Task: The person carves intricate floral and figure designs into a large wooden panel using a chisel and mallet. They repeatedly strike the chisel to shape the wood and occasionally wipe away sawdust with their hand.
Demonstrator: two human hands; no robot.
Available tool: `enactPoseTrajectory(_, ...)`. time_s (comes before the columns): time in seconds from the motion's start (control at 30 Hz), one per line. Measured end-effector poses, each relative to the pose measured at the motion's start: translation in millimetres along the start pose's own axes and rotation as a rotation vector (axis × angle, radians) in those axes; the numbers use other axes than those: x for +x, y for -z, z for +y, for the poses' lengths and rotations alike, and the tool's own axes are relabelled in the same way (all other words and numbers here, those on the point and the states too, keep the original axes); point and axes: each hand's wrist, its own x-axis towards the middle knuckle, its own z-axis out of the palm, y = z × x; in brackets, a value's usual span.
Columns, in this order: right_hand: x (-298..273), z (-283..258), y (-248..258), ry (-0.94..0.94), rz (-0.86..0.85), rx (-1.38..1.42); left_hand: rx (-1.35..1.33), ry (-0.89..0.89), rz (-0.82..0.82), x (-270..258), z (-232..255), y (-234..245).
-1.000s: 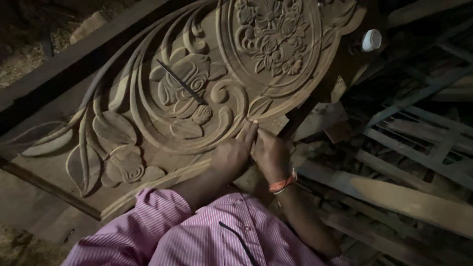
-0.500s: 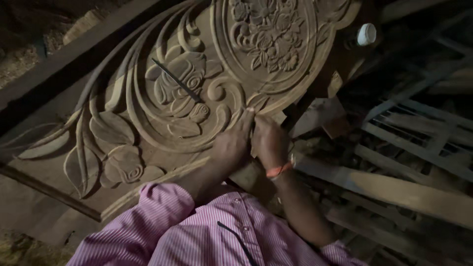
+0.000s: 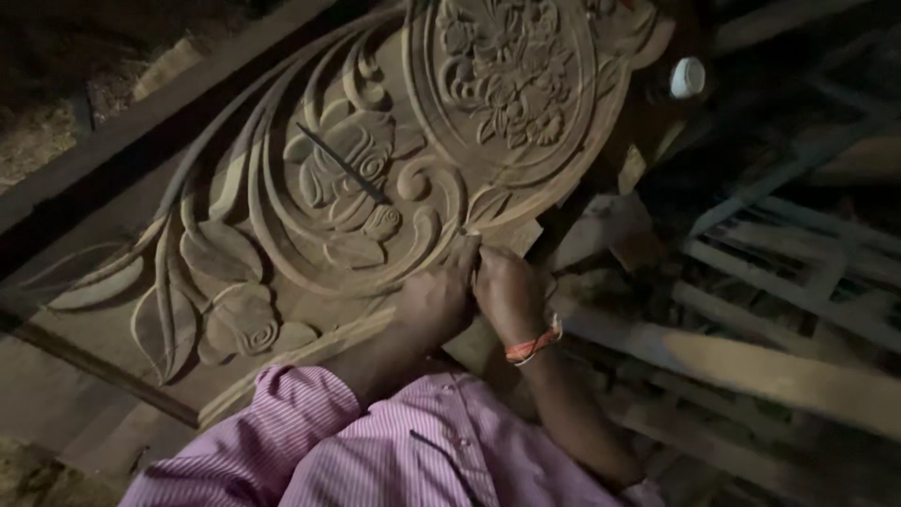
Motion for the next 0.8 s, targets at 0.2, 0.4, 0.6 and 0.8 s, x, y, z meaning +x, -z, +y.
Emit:
enactPoseTrajectory(0.2, -16.8, 4.6, 8.8, -0.183, -0.129, 0.151, -0.125, 0.100, -0.228, -29.7, -6.6, 16.6)
enactPoseTrajectory(0.4, -49.2, 15.2, -1.3, -0.414, -0.252, 0.208, -0.422, 0.059, -0.068, -81.9, -19.7, 54.9)
enactPoseTrajectory(0.6, -71.2, 42.7, -11.6, -0.123, -0.016, 0.453, -0.292, 0.394, -0.034, -128.6, -15.8, 72.3)
enactPoseTrajectory(0.8, -62.7, 54.9, -17.7, -0.001, 0.030, 0.391, -0.230, 0.384, 0.001, -154.3, 2.7, 48.4)
